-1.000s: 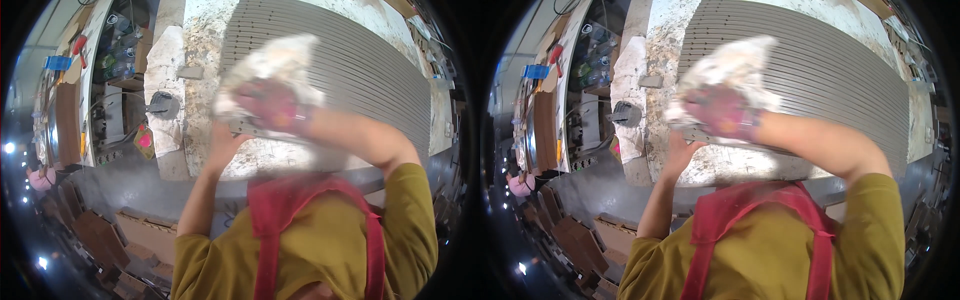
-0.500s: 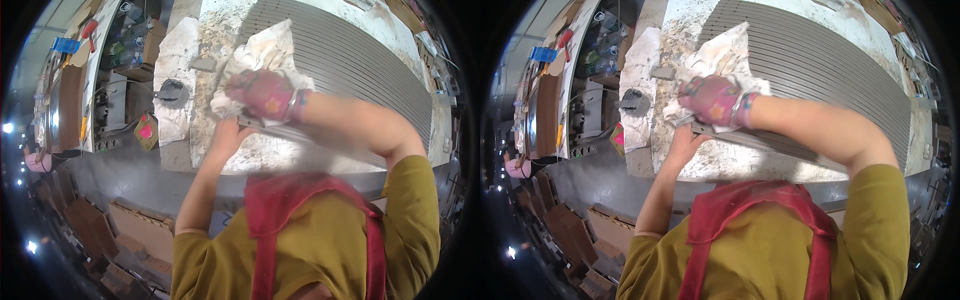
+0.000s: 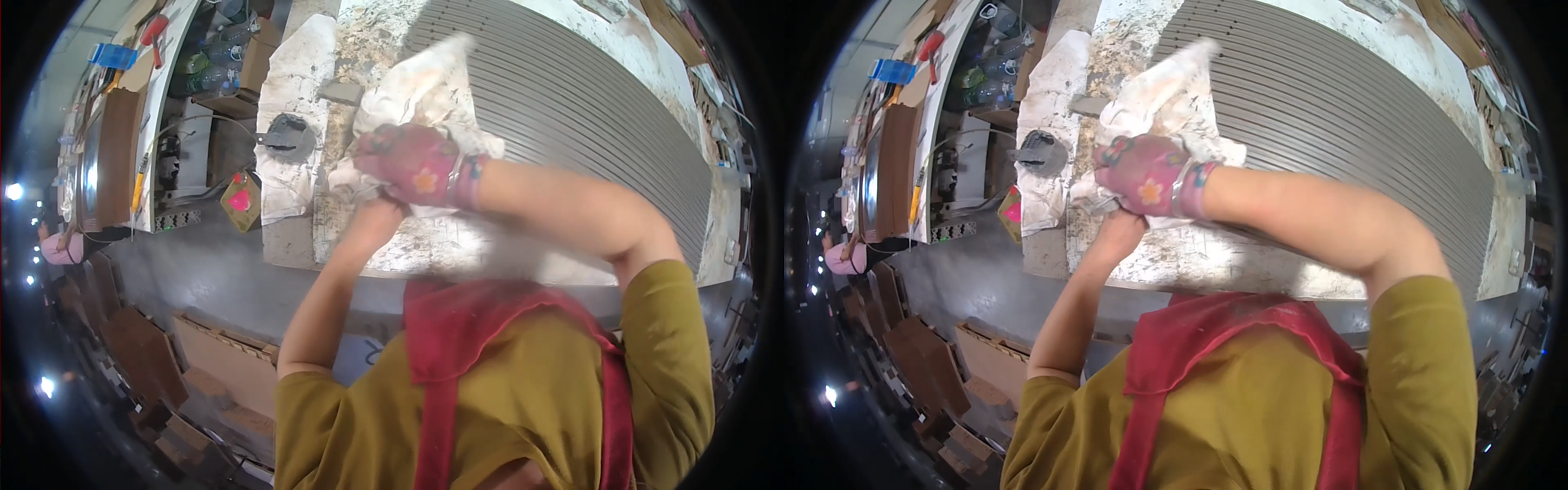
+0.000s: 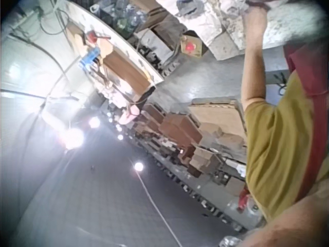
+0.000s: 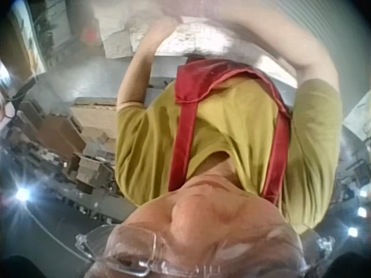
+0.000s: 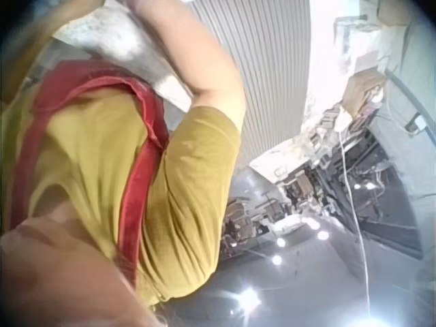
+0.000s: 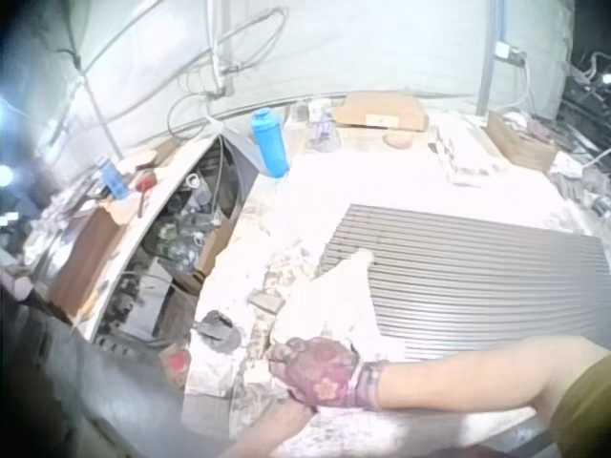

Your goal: The person wipes a corrugated wood panel with a cloth, turns it over, and uses a small piece of abrasive material to clean the edge before wiping it again.

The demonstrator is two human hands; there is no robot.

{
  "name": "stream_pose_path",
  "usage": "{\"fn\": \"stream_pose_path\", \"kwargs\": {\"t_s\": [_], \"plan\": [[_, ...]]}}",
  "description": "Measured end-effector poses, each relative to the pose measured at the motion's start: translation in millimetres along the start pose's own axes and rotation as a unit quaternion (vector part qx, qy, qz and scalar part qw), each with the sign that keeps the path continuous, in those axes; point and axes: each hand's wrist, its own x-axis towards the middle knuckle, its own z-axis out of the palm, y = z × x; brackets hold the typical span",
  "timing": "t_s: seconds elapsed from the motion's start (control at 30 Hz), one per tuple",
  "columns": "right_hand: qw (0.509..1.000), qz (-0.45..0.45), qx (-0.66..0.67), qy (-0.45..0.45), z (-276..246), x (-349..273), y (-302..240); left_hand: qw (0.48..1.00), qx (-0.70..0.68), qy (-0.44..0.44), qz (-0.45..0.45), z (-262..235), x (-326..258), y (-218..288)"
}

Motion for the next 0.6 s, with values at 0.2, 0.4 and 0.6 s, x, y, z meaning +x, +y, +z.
{"fn": "stream_pose_path", "kwargs": {"t_s": [0.2, 0.4, 0.6], "plan": [[0.995, 0.024, -0.033, -0.087, -29.6, -113.0, 3.1, 0.932, -0.058, 0.281, 0.223, 12.7, 7.5, -9.3], [1.000, 0.021, -0.015, -0.003, 12.4, -8.2, -12.7, 0.973, -0.228, 0.024, -0.039, -2.0, -4.6, 9.5], [0.923, 0.289, 0.243, 0.073, -60.5, -71.0, 12.6, 0.974, -0.099, 0.142, 0.143, -23.5, -20.5, -5.0]]}}
